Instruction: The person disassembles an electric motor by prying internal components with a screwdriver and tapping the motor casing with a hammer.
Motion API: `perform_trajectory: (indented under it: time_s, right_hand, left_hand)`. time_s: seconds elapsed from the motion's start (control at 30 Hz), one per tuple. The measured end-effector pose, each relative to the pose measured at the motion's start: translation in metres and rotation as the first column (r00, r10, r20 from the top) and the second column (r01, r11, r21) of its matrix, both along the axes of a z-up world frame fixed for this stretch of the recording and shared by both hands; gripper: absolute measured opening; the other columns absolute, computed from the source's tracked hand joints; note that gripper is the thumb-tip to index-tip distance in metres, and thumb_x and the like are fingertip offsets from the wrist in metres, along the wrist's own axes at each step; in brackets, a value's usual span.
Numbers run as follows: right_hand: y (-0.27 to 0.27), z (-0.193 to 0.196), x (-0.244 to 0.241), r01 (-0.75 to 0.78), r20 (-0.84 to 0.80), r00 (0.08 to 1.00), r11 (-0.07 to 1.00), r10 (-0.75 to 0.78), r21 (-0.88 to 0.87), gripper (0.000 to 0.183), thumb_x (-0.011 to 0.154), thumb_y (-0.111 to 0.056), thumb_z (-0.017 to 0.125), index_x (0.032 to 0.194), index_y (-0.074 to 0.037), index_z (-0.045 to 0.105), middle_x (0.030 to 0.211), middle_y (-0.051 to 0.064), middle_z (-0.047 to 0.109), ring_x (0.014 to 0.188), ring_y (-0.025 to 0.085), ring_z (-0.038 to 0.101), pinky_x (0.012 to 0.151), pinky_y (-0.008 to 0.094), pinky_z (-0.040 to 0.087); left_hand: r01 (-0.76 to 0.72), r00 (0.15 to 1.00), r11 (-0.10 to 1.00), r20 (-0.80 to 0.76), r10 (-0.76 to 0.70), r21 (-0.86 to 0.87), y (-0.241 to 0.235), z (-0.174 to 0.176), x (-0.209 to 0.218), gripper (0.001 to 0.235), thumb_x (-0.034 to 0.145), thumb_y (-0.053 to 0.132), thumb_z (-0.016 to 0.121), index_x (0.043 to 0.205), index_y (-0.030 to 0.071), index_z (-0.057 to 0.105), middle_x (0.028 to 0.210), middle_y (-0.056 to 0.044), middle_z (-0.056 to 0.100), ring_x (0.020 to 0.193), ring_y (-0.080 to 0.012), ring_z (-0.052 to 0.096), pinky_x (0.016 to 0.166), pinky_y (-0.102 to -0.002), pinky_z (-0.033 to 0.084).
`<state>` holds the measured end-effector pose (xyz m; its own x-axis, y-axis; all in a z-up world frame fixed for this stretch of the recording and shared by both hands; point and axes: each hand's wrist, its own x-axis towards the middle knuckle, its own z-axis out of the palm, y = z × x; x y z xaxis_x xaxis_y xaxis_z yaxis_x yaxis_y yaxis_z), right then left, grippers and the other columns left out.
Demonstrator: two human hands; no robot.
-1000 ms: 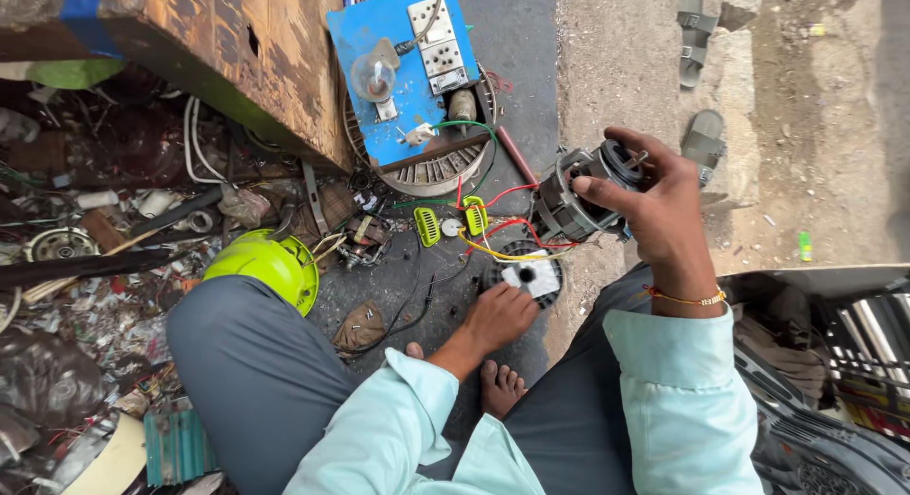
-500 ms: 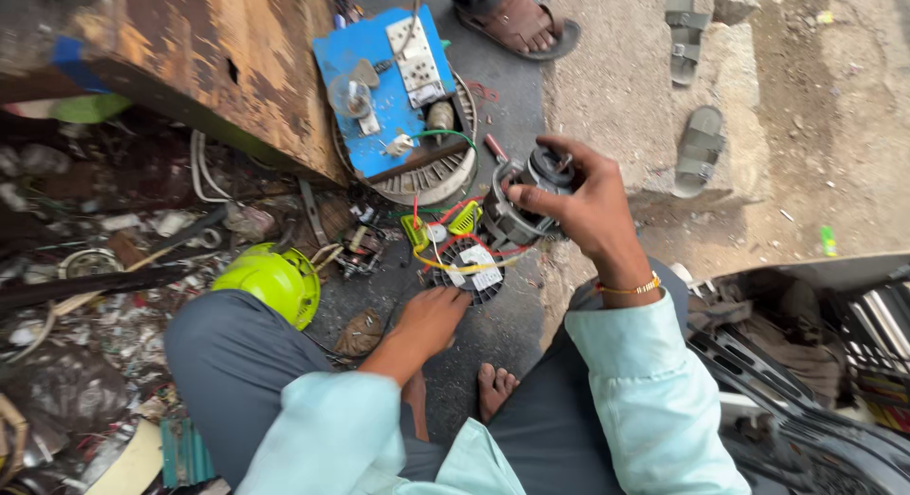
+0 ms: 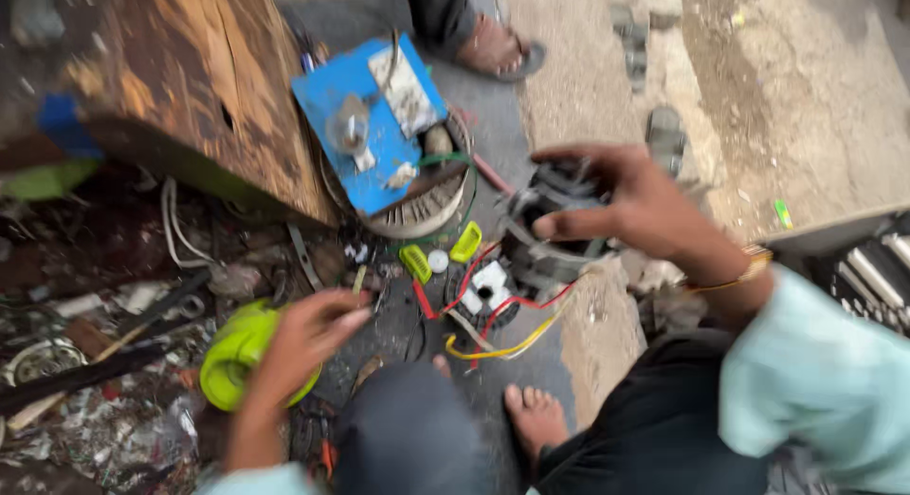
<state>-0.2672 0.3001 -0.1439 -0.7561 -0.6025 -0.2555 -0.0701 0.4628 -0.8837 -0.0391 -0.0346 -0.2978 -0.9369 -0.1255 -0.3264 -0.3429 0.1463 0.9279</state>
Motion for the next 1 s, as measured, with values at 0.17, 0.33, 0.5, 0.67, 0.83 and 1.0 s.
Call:
perform_trajectory:
  time_s: [0.17,0.33,0.5,0.67,0.83,1.0]
  right_hand:
    - [-0.002,-0.014,0.001,-0.150,-0.108,0.981,0.983,0.161,0.102,0.079,0.064,-0.026,0.091,0.135,-0.003,0.065,0.119,0.011,0.076,0.109,0.019,0.074,0.100,0.035,0.057]
    - [-0.015,-0.091,0.003,-0.201,-0.084,0.976,0.979,0.198,-0.021,0.082,0.068,-0.023,0.094,0.140,0.001,0.061,0.128,0.016,0.071,0.117,0.023,0.068,0.105,0.036,0.052]
    - [-0.005,-0.165,0.017,-0.355,-0.399,0.868,0.931,0.295,-0.082,0.083,0.067,-0.028,0.094,0.138,0.000,0.061,0.134,0.016,0.070,0.121,0.024,0.070,0.108,0.036,0.055]
    - [0.000,-0.198,0.025,-0.416,-0.493,0.809,0.904,0.320,-0.095,0.082,0.069,-0.028,0.093,0.137,0.002,0.059,0.134,0.020,0.068,0.123,0.030,0.070,0.109,0.039,0.055]
    - [-0.003,-0.212,0.034,-0.444,-0.611,0.729,0.892,0.309,-0.078,0.082,0.067,-0.030,0.094,0.135,0.002,0.060,0.133,0.023,0.066,0.123,0.032,0.069,0.105,0.040,0.056]
    - [-0.003,-0.212,0.035,-0.508,-0.644,0.670,0.861,0.370,-0.034,0.085,0.069,-0.030,0.093,0.139,0.000,0.056,0.134,0.021,0.066,0.128,0.036,0.067,0.108,0.043,0.055]
  left_hand:
    - [0.250,0.902,0.911,-0.264,-0.342,-0.328,0.090,-0.116,-0.058,0.101,0.059,0.028,0.095,0.145,0.011,0.047,0.150,-0.015,0.048,0.142,-0.0372,0.040,0.118,-0.049,0.031]
    - [0.222,0.891,0.886,-0.285,-0.354,-0.408,0.134,-0.163,-0.061,0.129,0.052,0.041,0.096,0.154,0.004,0.027,0.160,-0.024,0.029,0.149,-0.0436,0.026,0.118,-0.051,0.023]
    - [0.090,0.811,0.958,-0.539,-0.229,-0.271,0.136,-0.187,-0.057,0.133,0.066,0.063,0.085,0.161,-0.002,0.019,0.166,-0.026,0.027,0.155,-0.0446,0.027,0.127,-0.051,0.025]
    - [0.112,0.791,0.986,-0.588,-0.166,-0.127,0.135,-0.195,-0.058,0.132,0.070,0.058,0.087,0.165,0.001,0.014,0.170,-0.024,0.029,0.158,-0.0431,0.029,0.130,-0.050,0.026]
    - [0.100,0.806,0.988,-0.573,-0.148,-0.115,0.136,-0.185,-0.052,0.134,0.067,0.051,0.094,0.164,0.004,0.014,0.167,-0.025,0.031,0.156,-0.0433,0.031,0.129,-0.050,0.027]
    - [0.135,0.798,0.989,-0.585,-0.148,-0.066,0.137,-0.193,-0.057,0.127,0.068,0.037,0.095,0.162,0.004,0.015,0.164,-0.026,0.033,0.153,-0.0434,0.035,0.127,-0.049,0.029]
